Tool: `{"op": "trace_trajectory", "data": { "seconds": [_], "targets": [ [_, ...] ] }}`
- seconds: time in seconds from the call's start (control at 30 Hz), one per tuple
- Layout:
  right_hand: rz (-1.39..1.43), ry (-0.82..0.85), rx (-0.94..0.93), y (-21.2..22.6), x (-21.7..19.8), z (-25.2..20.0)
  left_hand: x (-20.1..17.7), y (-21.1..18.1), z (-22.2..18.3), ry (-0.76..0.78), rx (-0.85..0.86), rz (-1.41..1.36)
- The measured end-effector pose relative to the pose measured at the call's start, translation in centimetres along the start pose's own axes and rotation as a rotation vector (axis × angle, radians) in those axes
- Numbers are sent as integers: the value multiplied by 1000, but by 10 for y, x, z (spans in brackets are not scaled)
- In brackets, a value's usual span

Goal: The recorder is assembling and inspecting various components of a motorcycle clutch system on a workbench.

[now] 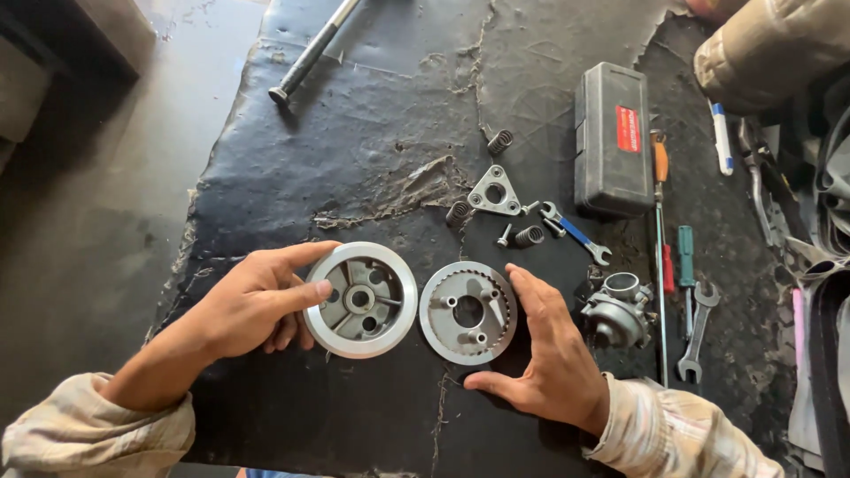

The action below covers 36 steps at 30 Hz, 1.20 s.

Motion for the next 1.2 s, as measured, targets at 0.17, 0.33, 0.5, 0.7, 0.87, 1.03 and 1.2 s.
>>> {"op": "trace_trajectory", "data": {
  "seconds": [0.17, 0.33, 0.5, 0.7, 0.87, 1.03, 1.2],
  "targets": [
    [18, 15, 63, -5, -1, 3, 0, -3, -1, -6, -28, 29],
    [33, 15, 47, -7, 0, 3, -2, -5, -2, -33, -30, 151],
    [-25, 6, 46, -3, -1, 8, -17, -36, -14, -288, 103, 386],
    [30, -27, 47, -3, -3, 12, -37, -60, -62, -895, 589, 594],
    [87, -74, 70, -3, -7, 7, 4, -90, -97, -930, 963, 670],
    [162, -121, 91, -8, -14, 0, 90, -91, -106, -518, 1195, 622],
    [330, -113, 143, -12, -17, -11, 162, -11, -42, 199, 175, 99]
  ]
}}
Point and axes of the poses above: each hand's wrist, its own z-axis towards the middle knuckle, its own x-axis out of the palm, y = z × x, the point moved 9 cm from there along z, towards the middle knuckle, and after that the axes turned 14 degrees about z, right-handed, at the moved point
